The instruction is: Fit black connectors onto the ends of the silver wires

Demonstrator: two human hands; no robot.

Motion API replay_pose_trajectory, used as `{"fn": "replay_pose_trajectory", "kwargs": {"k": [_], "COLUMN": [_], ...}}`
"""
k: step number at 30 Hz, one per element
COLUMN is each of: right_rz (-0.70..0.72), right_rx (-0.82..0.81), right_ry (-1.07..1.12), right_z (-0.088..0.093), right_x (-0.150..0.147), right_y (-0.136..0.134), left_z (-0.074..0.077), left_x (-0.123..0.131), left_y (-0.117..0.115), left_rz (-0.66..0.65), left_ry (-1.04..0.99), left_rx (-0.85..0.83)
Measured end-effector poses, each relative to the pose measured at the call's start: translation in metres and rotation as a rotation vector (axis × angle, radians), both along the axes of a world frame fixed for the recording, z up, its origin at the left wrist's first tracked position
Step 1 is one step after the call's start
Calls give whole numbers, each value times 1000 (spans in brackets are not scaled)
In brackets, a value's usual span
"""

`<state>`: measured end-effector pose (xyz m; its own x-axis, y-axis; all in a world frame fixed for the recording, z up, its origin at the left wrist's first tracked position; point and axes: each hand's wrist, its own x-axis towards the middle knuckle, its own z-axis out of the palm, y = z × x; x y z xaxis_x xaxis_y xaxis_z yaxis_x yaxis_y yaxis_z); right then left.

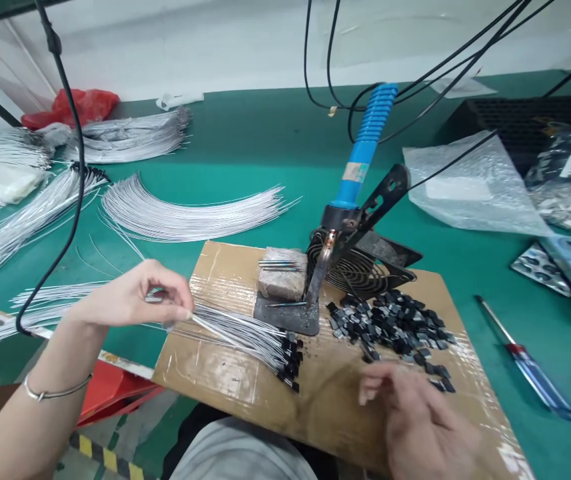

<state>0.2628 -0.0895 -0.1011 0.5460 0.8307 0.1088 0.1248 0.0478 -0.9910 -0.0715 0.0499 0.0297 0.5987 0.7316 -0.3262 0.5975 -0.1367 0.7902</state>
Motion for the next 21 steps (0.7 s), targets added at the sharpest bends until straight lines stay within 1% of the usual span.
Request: {"fn": "replay_pose_trajectory", "kwargs": {"k": [1, 3, 5, 7, 9, 11, 15, 21], "right_rz": [121, 331, 393, 402, 388, 388, 436, 461], "right_rx": [7, -5, -29, -64, -103, -123, -113, -180], "right_ry": [19, 42, 87, 108, 121, 144, 213, 374], "right_z": [4, 16, 27, 34, 37, 35, 30, 28], "right_x": [-7, -23, -36, -44, -47, -47, -46, -45], "right_y": [-2, -5, -6, -6, -6, -6, -5, -5], "left_z": [-4, -16, -28, -37, -41, -41, -40, -42], "left_x": [4, 11, 17, 19, 19, 19, 23, 27], "left_y": [-5, -13, -18, -22, -24, -27, -31, -35], "left_rz": [-33, -53, -42, -25, -8, 13, 57, 44], "left_ry": [-15, -32, -55, -92, -128, -151, -170, -190], "left_rx": [-21, -17, -15, -32, -49, -63, -84, -152]}}
